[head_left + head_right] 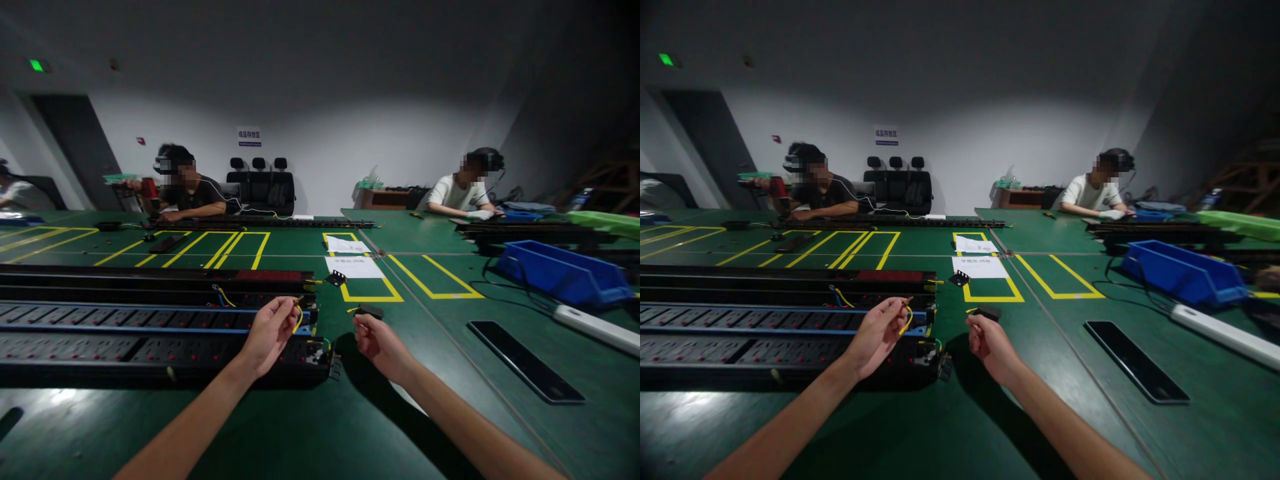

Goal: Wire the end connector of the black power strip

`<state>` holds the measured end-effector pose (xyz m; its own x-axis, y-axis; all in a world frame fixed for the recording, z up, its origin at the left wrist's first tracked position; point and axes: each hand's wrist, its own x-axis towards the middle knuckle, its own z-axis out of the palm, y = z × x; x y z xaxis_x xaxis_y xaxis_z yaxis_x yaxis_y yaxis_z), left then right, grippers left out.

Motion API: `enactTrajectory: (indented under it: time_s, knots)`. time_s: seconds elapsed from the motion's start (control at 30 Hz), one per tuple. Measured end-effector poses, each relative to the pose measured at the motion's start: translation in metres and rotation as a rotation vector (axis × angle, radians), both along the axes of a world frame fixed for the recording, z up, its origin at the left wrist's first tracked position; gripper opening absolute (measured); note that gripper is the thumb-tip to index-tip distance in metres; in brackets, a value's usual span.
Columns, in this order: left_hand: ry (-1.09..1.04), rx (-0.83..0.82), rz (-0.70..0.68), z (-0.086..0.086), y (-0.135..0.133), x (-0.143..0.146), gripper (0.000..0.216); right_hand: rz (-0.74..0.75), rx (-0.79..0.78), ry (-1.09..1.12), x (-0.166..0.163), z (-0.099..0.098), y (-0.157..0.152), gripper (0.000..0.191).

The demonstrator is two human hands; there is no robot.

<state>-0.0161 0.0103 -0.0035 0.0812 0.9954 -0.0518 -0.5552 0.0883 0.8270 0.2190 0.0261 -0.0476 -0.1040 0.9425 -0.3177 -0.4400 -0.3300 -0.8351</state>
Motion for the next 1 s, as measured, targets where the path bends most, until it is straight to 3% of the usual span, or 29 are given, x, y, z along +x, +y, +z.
enactTrajectory:
  time_s: [0.23, 0.53, 0.63, 0.8, 1.0]
  knots:
    - [0.066, -0.012, 0.015, 0.005, 0.003, -0.005, 0.032, -0.013, -0.015, 0.024, 0.000, -0.003, 0.002, 0.024]
    - [0.682, 0.410, 0.120, 0.014, 0.018, -0.006, 0.028, -0.041, -0.023, -0.001, -0.004, -0.004, 0.001, 0.024]
    - [0.836, 0.512, 0.062, 0.019, 0.021, 0.001, 0.023, -0.050, -0.019, -0.019, -0.005, -0.006, 0.002, 0.024]
    - [1.156, 0.687, -0.199, 0.018, 0.038, 0.013, 0.017, -0.066, 0.010, -0.066, -0.007, -0.005, 0.003, 0.021]
    - [1.172, 0.695, -0.222, 0.001, 0.067, 0.011, 0.014, -0.030, 0.048, -0.043, -0.006, -0.002, 0.001, 0.025]
